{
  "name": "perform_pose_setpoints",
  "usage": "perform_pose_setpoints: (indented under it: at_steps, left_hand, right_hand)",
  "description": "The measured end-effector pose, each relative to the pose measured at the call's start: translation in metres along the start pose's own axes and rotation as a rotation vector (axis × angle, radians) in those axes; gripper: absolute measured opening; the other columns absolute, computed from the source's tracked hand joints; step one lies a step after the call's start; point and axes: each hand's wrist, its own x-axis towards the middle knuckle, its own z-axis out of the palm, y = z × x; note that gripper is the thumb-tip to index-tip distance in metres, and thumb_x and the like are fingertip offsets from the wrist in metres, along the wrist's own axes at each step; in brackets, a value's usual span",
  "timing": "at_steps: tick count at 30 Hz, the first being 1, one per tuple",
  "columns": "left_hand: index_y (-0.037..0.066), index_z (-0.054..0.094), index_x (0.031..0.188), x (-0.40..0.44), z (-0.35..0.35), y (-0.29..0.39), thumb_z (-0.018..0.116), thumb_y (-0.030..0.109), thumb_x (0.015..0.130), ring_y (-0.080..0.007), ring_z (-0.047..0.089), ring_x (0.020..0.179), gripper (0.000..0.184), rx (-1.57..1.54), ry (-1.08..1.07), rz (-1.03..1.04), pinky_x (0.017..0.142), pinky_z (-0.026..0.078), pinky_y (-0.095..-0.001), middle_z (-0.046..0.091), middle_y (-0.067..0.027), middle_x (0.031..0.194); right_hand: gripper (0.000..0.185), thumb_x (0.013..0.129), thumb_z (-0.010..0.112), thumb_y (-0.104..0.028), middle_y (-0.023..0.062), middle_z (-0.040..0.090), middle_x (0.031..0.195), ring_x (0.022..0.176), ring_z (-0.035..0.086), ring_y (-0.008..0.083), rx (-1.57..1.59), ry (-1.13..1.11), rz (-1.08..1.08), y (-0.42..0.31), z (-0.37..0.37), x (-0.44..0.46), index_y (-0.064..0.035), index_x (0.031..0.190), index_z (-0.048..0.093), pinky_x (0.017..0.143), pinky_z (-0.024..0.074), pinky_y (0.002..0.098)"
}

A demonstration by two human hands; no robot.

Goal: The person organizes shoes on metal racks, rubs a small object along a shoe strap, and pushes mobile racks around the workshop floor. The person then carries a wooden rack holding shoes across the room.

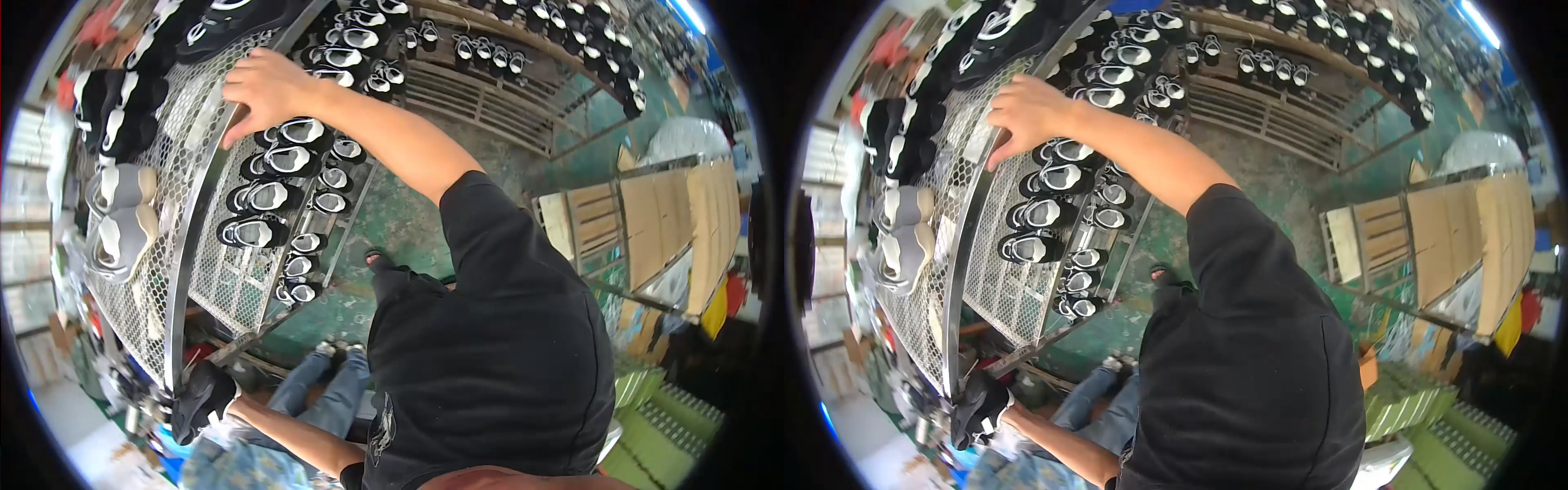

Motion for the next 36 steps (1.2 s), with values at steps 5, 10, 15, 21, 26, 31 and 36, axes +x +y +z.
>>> perform_pose_setpoints:
  at_steps: [5, 10, 15, 21, 26, 31, 36]
  left_hand:
    - [0.007, 0.053, 0.121, 0.004, 0.012, -0.002, 0.046, 0.038, 0.102, -0.0304, 0.051, 0.109, 0.037, -0.016, -0.069, -0.058, 0.099, 0.041, -0.0454, 0.054, -0.0111, 0.12]
    - [0.008, 0.056, 0.114, 0.027, 0.007, -0.003, 0.046, 0.04, 0.102, -0.03, 0.055, 0.101, 0.035, -0.195, -0.26, -0.151, 0.095, 0.044, -0.0457, 0.057, -0.0097, 0.112]
    - [0.01, 0.059, 0.108, 0.032, -0.036, -0.003, 0.046, 0.041, 0.102, -0.0296, 0.058, 0.094, 0.034, -0.67, -0.678, -0.311, 0.091, 0.047, -0.0459, 0.06, -0.0083, 0.104]
    - [0.007, 0.056, 0.127, -0.004, 0.002, 0.024, 0.045, 0.029, 0.106, -0.0242, 0.063, 0.105, 0.033, -0.295, 0.01, -0.145, 0.093, 0.053, -0.0412, 0.064, -0.0081, 0.116]
    - [-0.001, 0.056, 0.126, -0.003, -0.049, 0.043, 0.049, 0.005, 0.1, -0.0278, 0.066, 0.106, 0.028, -0.226, 0.281, -0.277, 0.091, 0.054, -0.0425, 0.066, -0.0125, 0.117]
    - [-0.005, 0.054, 0.129, 0.06, -0.117, 0.062, 0.043, 0.006, 0.1, -0.0319, 0.063, 0.117, 0.033, -0.515, 0.114, -0.357, 0.099, 0.054, -0.0515, 0.062, -0.0176, 0.128]
    - [-0.005, 0.05, 0.131, 0.12, -0.192, 0.088, 0.046, 0.002, 0.096, -0.0308, 0.065, 0.111, 0.036, -0.46, 0.276, -0.277, 0.093, 0.058, -0.0498, 0.061, -0.0174, 0.125]
  right_hand:
    - [0.069, 0.07, 0.066, -0.079, 0.0019, 0.057, 0.076, 0.08, 0.055, 0.0228, 0.002, -0.02, 0.092, -0.014, 0.002, -0.003, -0.0099, 0.075, 0.064, 0.075, 0.0396, 0.0367]
    - [0.064, 0.068, 0.073, -0.072, 0.008, 0.058, 0.067, 0.07, 0.058, 0.0298, -0.084, -0.018, 0.106, -0.026, -0.01, -0.007, -0.0087, 0.064, 0.061, 0.063, 0.0427, 0.0428]
    - [0.047, 0.072, 0.081, -0.051, 0.0105, 0.066, 0.082, 0.081, 0.063, 0.0322, -0.178, -0.007, 0.055, -0.052, -0.011, -0.017, -0.0075, 0.089, 0.072, 0.068, 0.0459, 0.0445]
    - [0.045, 0.082, 0.081, -0.03, 0.0164, 0.064, 0.118, 0.109, 0.06, 0.0349, -0.194, -0.138, 0.072, 0.001, 0.006, -0.053, -0.0032, 0.114, 0.064, 0.093, 0.0466, 0.042]
    - [0.037, 0.088, 0.07, -0.017, 0.0234, 0.062, 0.118, 0.112, 0.058, 0.0387, 0.189, 0.241, 0.138, -0.237, 0.019, -0.021, 0.0066, 0.115, 0.061, 0.102, 0.0438, 0.0446]
    - [0.073, 0.07, 0.087, -0.023, 0.0242, 0.047, 0.139, 0.125, 0.05, 0.0409, 0.863, -0.445, -0.051, -0.513, 0.151, 0.022, 0.0004, 0.129, 0.051, 0.101, 0.0442, 0.0467]
    - [0.093, 0.075, 0.084, -0.019, 0.0207, 0.033, 0.149, 0.136, 0.041, 0.034, 1.193, -0.61, 0.35, -0.644, 0.319, 0.094, -0.0029, 0.148, 0.029, 0.109, 0.0402, 0.0478]
